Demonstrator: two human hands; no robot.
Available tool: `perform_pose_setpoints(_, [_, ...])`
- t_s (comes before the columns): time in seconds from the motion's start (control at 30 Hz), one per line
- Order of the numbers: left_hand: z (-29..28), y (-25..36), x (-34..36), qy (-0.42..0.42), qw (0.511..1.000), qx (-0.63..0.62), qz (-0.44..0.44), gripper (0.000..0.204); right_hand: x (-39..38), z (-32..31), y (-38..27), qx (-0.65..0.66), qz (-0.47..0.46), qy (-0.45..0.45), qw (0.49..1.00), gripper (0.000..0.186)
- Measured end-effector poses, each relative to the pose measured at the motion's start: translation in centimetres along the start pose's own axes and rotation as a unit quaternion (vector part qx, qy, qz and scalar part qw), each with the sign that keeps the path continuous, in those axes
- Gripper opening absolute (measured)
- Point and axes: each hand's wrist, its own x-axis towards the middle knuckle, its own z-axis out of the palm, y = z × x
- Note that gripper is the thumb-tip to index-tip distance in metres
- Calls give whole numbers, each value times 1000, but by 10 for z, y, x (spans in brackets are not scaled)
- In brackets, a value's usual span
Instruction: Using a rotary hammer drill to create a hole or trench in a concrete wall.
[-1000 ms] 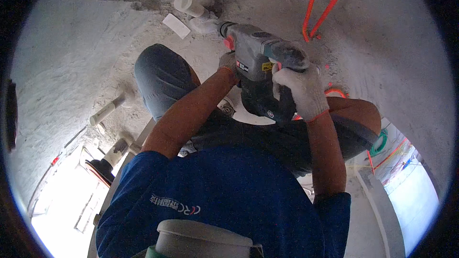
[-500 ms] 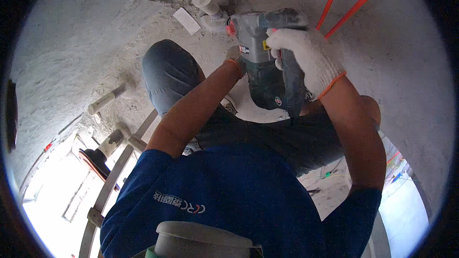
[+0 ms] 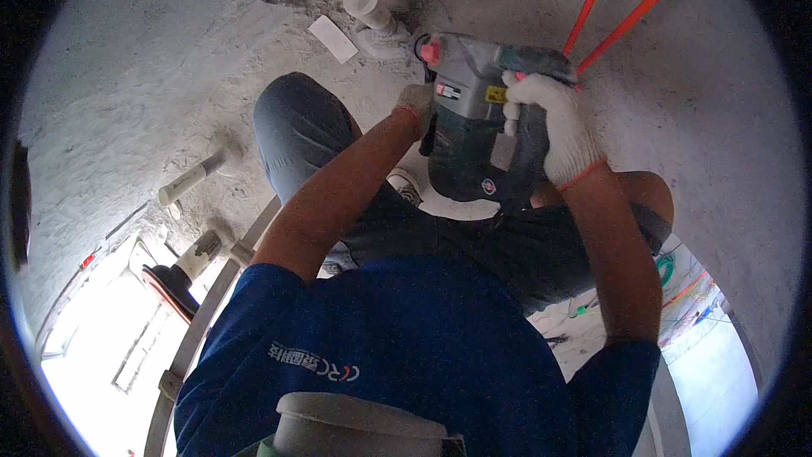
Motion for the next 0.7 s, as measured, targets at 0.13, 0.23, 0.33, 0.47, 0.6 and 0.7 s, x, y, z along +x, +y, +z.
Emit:
perform_pose_setpoints(0.13, [16,40,-26,49,982,-95,-154,50,5,-37,13,79,21,7,997,32])
perform_pose_setpoints(0.23, [18,50,-25,71,989,36,-125,55,16,-62,7,162,27,3,986,33])
perform_pose_setpoints(0.33, [16,49,-17,12,988,122,-95,47,32,-72,-4,144,30,-4,989,33])
perform_pose_setpoints(0.47, [17,48,-3,-44,995,43,-73,29,63,-82,-35,130,83,-45,987,34])
perform_pose_setpoints(0.6, [22,51,11,-68,993,-29,-86,19,91,-95,-48,134,94,-60,985,39])
perform_pose_setpoints(0.7, [25,49,17,-25,995,61,-80,18,103,-102,-38,198,143,-5,970,36])
